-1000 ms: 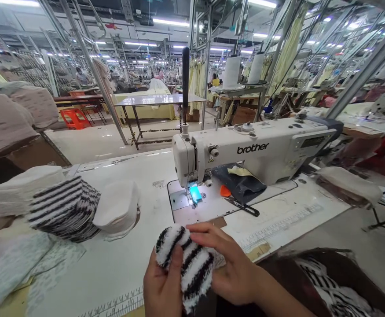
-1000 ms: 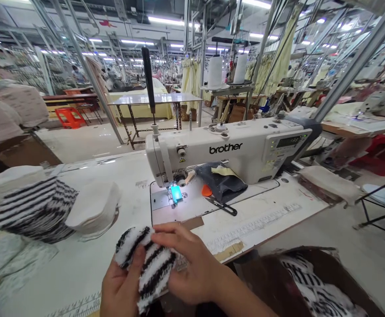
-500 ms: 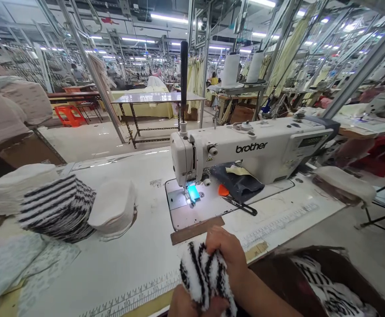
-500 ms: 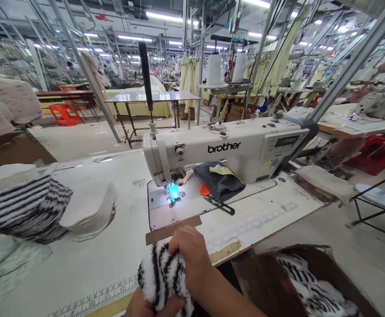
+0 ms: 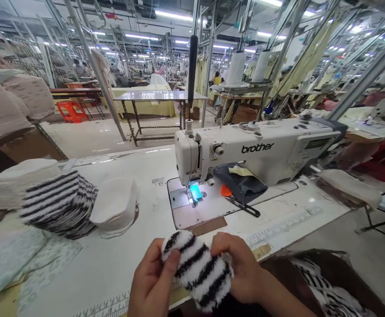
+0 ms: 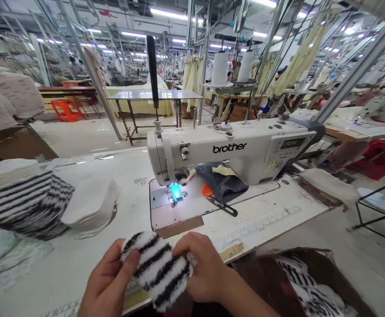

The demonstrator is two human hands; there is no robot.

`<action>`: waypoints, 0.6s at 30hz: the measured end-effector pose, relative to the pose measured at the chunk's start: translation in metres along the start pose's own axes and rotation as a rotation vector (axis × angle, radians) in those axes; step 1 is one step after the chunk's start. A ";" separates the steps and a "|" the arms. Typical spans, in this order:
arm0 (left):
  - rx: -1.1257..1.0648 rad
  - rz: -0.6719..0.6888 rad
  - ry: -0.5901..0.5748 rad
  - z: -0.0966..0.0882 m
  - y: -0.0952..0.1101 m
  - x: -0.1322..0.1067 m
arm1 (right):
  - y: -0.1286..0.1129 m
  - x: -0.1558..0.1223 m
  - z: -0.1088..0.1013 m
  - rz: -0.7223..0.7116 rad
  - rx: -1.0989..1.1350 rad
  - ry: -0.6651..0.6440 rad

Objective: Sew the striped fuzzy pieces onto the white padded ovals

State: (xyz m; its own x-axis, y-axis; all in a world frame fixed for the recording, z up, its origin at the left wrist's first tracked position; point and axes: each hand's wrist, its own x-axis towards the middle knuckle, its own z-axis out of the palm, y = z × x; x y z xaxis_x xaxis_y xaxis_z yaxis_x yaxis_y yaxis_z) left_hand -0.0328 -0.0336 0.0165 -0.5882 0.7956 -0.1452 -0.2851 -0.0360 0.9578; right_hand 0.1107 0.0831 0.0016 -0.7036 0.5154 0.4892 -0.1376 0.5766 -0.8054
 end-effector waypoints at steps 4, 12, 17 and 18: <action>0.187 -0.021 -0.131 0.005 0.011 0.003 | 0.000 -0.002 -0.013 0.321 0.496 -0.199; -0.080 -0.092 -0.276 0.018 -0.006 0.006 | -0.005 0.008 0.011 0.468 0.571 0.094; -0.097 -0.119 -0.236 0.023 -0.017 -0.002 | -0.008 0.002 0.002 0.454 0.659 -0.110; -0.044 -0.081 -0.254 0.020 -0.016 -0.003 | -0.009 -0.005 -0.009 0.477 0.655 -0.149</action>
State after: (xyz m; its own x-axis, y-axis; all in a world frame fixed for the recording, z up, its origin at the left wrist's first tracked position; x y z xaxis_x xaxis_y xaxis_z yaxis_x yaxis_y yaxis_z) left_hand -0.0113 -0.0235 0.0069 -0.3547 0.9232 -0.1482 -0.3590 0.0119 0.9333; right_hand 0.1218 0.0815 0.0097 -0.8680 0.4956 0.0324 -0.1468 -0.1938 -0.9700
